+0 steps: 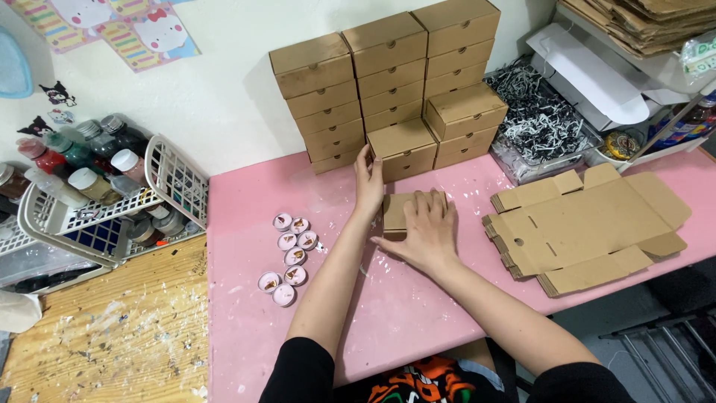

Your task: Packing small candles into boxes with decorative filler material.

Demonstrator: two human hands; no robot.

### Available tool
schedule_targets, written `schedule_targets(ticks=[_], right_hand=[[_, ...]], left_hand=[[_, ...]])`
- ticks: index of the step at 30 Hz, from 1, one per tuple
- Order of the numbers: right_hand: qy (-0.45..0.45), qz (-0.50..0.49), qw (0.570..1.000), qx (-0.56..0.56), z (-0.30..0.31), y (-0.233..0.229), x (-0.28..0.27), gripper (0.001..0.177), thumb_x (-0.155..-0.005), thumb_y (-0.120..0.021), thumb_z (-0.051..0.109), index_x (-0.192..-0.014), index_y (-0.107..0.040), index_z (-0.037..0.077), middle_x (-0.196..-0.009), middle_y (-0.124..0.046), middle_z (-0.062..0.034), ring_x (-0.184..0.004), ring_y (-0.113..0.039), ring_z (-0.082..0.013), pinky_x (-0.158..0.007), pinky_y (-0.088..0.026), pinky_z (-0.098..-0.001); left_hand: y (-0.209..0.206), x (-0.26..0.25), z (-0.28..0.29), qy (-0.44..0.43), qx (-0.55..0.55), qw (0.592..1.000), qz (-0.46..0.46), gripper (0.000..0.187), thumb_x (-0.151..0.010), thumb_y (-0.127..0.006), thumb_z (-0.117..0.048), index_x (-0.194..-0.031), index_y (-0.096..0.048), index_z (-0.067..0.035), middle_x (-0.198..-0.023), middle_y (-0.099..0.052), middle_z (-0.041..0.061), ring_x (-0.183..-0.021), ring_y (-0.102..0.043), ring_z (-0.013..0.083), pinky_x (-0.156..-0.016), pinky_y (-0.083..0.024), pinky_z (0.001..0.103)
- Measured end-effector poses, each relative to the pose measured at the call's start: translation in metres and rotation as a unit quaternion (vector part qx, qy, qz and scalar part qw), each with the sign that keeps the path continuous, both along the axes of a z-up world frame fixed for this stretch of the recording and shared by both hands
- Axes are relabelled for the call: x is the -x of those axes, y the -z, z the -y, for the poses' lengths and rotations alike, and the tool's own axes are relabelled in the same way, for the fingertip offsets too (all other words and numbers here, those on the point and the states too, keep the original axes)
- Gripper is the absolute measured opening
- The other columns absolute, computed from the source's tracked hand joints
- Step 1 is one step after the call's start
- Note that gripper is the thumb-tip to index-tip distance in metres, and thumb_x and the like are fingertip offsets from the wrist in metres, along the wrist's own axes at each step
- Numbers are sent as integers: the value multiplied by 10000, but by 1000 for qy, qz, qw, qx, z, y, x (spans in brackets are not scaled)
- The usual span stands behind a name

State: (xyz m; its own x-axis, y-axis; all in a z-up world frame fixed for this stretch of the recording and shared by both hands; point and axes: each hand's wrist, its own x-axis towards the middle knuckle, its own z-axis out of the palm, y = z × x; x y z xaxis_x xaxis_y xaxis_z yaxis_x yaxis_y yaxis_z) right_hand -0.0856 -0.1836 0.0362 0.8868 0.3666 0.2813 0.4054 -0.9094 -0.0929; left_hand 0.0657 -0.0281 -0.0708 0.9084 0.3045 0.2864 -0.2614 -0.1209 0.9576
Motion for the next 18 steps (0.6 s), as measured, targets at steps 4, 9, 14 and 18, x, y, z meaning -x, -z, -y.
schedule_targets(ticks=[4,9,14,18], right_hand=[[6,5,1000,3,2,19,-6,910,-724,-688,734,-1260,-583,6,-1432,-454,-237,-1357,-350,-480,-974,-384,-659],[-39,61,997,-40,4,16,-8,856,-697,-759,660,-1231,-585,14,-1441,-470,-215,-1343,-383,-455,-949,-438,-619],[-104,17,991,-87,16,14,-25,848,-657,-870,541,-1296,-567,73,-1442,-470,-189,-1356,-396,-422,-1026,-418,-578],[-174,-66,976,-109,32,-23,-42,921,-571,-944,430,-1351,-544,146,-1413,-469,-144,-1348,-392,-380,-1120,-384,-549]], left_hand=[[3,0,-2,6,32,999,-31,563,-1048,-493,-342,-1548,-367,-116,-1558,-357,187,-1387,-490,333,-1124,-431,402],[23,-11,-11,123,215,969,9,637,-1052,-495,-433,-1576,-344,-105,-1622,-396,191,-1476,-386,284,-1188,-328,416],[40,-19,-21,92,284,954,-23,697,-1041,-347,-556,-1579,-343,-112,-1646,-347,155,-1522,-305,275,-1204,-271,426],[42,-21,-25,93,315,944,-17,740,-1058,-289,-608,-1573,-364,-83,-1635,-356,189,-1541,-304,322,-1243,-273,453]])
